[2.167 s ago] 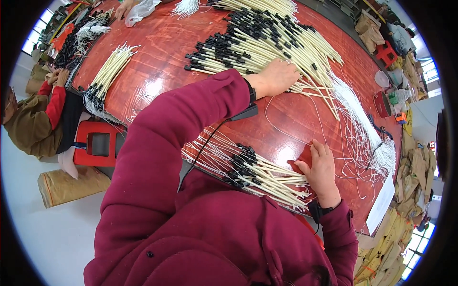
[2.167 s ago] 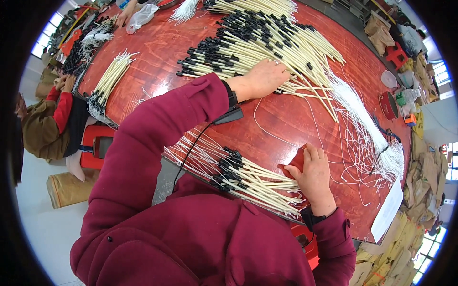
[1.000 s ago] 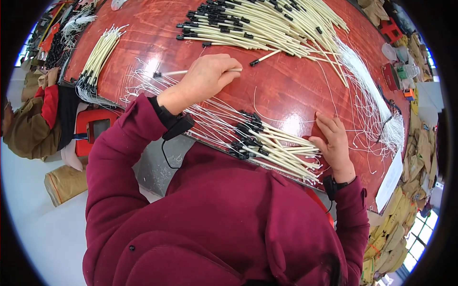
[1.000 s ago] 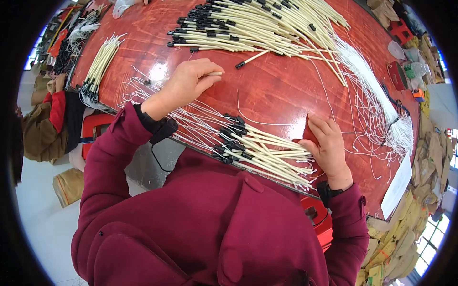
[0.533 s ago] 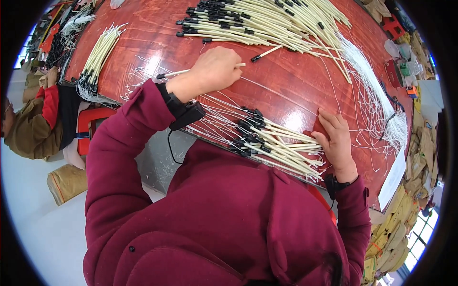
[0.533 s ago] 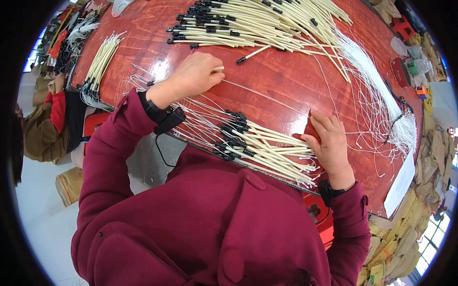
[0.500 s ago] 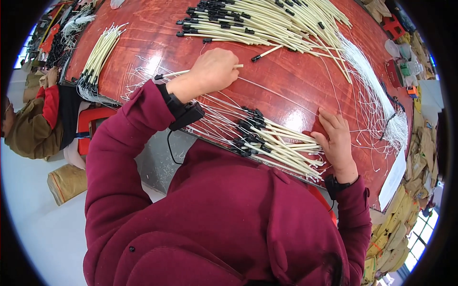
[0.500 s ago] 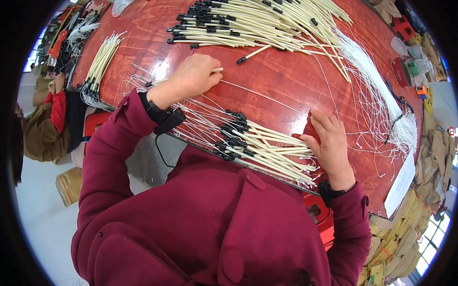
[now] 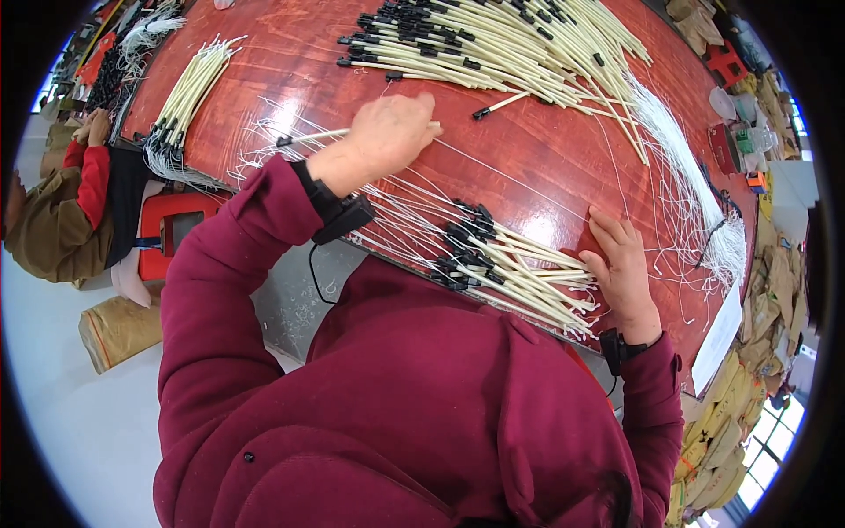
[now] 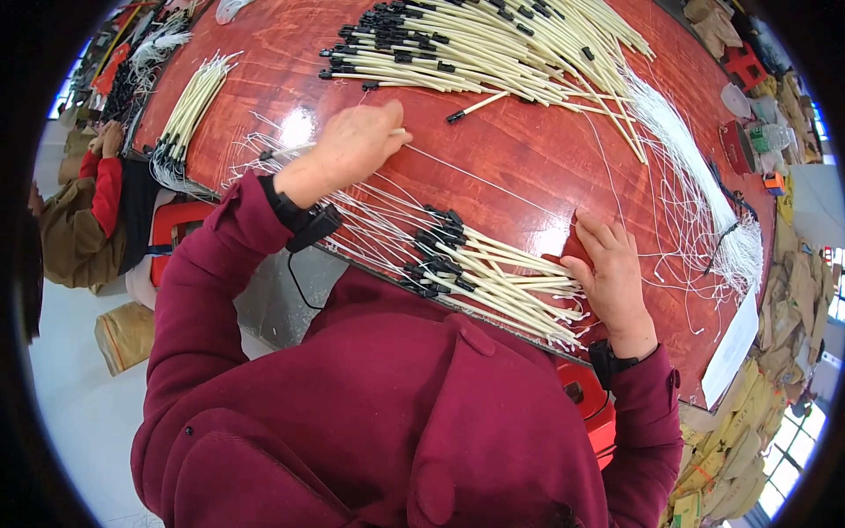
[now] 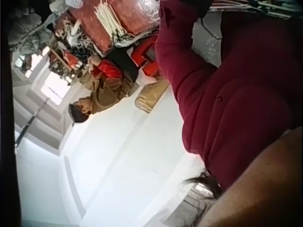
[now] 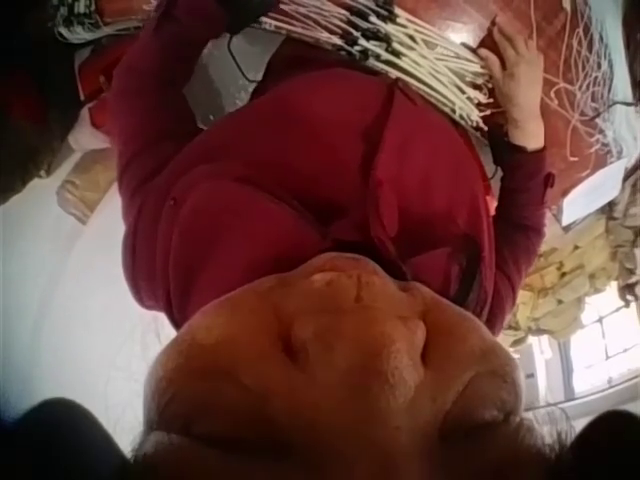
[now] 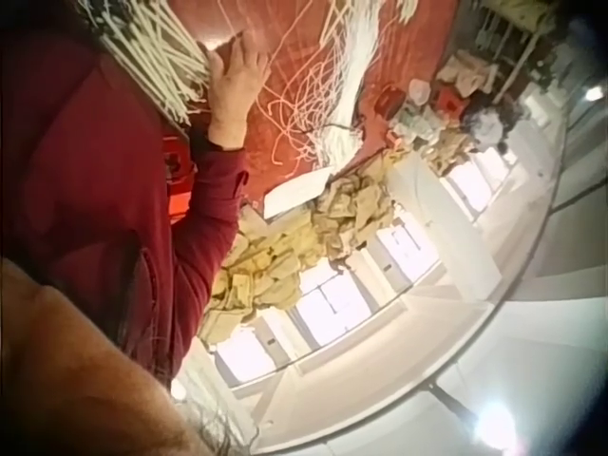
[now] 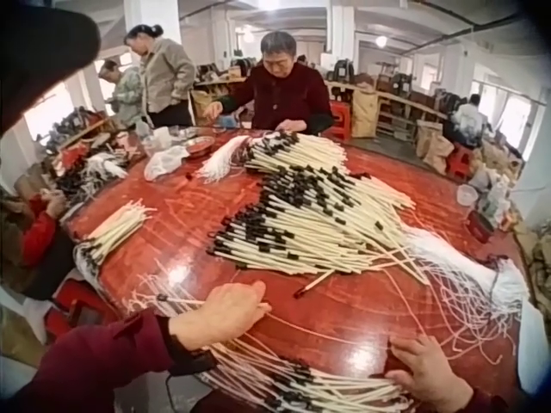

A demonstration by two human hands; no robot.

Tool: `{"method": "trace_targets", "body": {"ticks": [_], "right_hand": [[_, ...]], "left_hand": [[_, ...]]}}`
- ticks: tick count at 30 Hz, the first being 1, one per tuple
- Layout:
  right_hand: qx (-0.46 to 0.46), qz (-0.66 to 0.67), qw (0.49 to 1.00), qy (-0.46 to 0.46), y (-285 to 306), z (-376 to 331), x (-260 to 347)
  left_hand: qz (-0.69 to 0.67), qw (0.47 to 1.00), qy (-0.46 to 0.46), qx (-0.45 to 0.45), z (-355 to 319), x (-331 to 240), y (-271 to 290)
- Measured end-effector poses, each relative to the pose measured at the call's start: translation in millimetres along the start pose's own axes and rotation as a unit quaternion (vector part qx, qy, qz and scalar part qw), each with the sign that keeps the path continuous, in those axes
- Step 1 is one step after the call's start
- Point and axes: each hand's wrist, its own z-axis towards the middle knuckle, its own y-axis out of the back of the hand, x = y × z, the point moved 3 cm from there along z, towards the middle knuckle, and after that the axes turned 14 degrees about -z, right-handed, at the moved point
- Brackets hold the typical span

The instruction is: Arranging and sorting electrical wire components into bundles on a production table.

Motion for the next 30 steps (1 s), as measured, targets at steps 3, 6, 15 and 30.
{"method": "trace_targets", "body": {"ticks": [3,6,15,30], "right_hand": [[0.003,0.007,1.0,-0.002,-2.0,-1.9,1.3],[0.009,0.019,1.0,-0.02,-0.6,-2.1,2.4],[-0.007,0.033,0.999,-0.015,-3.4,-2.1,2.6],[-0.034,0.063,0.997,-0.017,-3.7,1.6,2.9]], "left_hand": [[-0.034,0.997,0.004,-0.073,-1.8,1.6,32.0],[-0.047,0.998,-0.014,-0.042,-7.5,4.6,50.0],[-0.083,0.984,-0.156,0.017,-9.0,16.1,40.5],[-0.056,0.997,-0.061,0.0,-6.8,19.8,39.4]]}}
